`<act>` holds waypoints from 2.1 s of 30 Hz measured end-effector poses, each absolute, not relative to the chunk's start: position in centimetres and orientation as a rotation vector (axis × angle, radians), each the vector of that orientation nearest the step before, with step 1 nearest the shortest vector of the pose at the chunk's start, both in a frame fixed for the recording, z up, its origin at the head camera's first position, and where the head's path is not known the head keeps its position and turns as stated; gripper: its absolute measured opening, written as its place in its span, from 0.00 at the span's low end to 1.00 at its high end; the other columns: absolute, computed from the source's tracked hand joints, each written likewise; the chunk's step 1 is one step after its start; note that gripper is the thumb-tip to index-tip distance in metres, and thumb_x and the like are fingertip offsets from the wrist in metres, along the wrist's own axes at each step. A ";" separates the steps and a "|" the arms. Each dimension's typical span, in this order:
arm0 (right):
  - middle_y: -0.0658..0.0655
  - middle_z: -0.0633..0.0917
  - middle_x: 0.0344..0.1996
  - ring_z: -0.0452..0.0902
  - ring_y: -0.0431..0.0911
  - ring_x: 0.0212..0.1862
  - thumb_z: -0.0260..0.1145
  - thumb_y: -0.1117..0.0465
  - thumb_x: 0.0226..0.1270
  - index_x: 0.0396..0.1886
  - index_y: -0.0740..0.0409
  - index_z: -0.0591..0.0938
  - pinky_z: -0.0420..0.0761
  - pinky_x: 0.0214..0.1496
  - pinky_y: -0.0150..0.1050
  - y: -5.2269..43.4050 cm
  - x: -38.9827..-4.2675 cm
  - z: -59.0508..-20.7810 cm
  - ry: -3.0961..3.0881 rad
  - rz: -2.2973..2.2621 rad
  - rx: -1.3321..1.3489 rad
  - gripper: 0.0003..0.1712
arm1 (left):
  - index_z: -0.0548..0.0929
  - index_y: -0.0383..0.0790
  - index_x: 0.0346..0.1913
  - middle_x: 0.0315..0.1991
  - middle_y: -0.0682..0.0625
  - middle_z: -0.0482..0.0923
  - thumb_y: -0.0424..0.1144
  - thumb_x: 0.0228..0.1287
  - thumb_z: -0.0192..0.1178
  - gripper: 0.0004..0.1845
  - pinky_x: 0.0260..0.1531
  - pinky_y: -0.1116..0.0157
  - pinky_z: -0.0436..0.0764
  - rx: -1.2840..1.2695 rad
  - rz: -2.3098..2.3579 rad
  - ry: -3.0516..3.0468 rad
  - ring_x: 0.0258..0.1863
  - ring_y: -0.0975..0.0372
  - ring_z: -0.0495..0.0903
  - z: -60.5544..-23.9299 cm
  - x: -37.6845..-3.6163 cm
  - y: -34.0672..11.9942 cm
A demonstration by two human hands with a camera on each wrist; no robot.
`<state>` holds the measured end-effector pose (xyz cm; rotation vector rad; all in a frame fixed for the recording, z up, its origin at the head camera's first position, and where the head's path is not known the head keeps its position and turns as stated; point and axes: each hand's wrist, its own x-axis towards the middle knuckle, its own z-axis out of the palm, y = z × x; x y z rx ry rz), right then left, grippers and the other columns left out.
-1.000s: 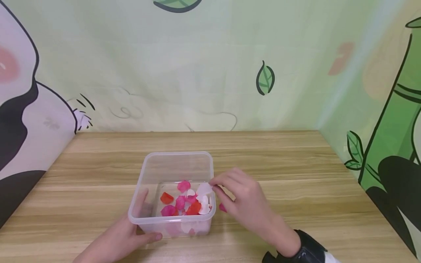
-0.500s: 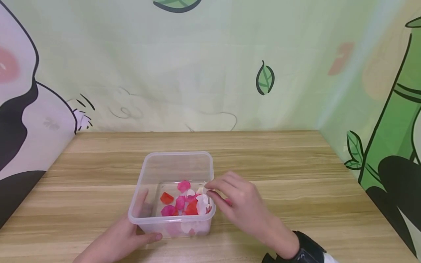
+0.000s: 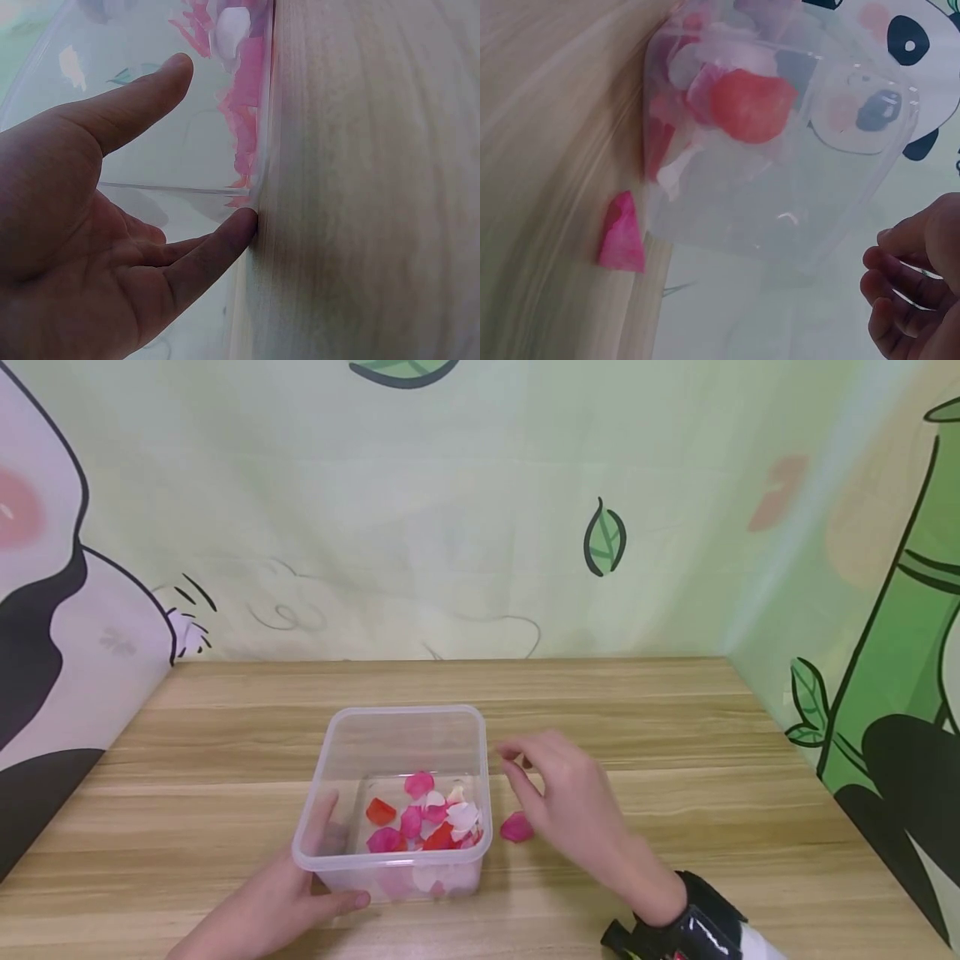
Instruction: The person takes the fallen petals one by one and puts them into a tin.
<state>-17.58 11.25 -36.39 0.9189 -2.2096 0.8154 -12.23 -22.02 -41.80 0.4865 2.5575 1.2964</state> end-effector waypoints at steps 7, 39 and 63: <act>0.54 0.88 0.39 0.84 0.47 0.41 0.75 0.69 0.63 0.43 0.61 0.88 0.83 0.42 0.40 11.7 -18.4 -37.0 -2.470 0.692 0.821 0.09 | 0.41 0.43 0.82 0.73 0.34 0.64 0.50 0.57 0.78 0.63 0.58 0.52 0.78 0.401 1.318 2.536 0.65 0.45 0.70 -41.7 -12.2 -21.9; 0.45 0.80 0.21 0.76 0.41 0.27 0.76 0.68 0.57 0.24 0.51 0.82 0.77 0.31 0.39 12.0 -19.3 -39.9 -3.031 0.414 0.951 0.12 | 0.39 0.48 0.83 0.77 0.38 0.57 0.53 0.56 0.77 0.65 0.57 0.56 0.78 0.277 1.316 2.484 0.67 0.45 0.66 -41.5 -12.0 -21.7; 0.43 0.85 0.28 0.72 0.35 0.26 0.73 0.69 0.62 0.30 0.50 0.88 0.75 0.28 0.31 12.4 -19.7 -37.6 -2.662 0.722 0.771 0.09 | 0.40 0.47 0.84 0.77 0.39 0.57 0.51 0.56 0.78 0.65 0.55 0.58 0.80 0.281 1.351 2.475 0.67 0.44 0.66 -41.6 -12.1 -21.6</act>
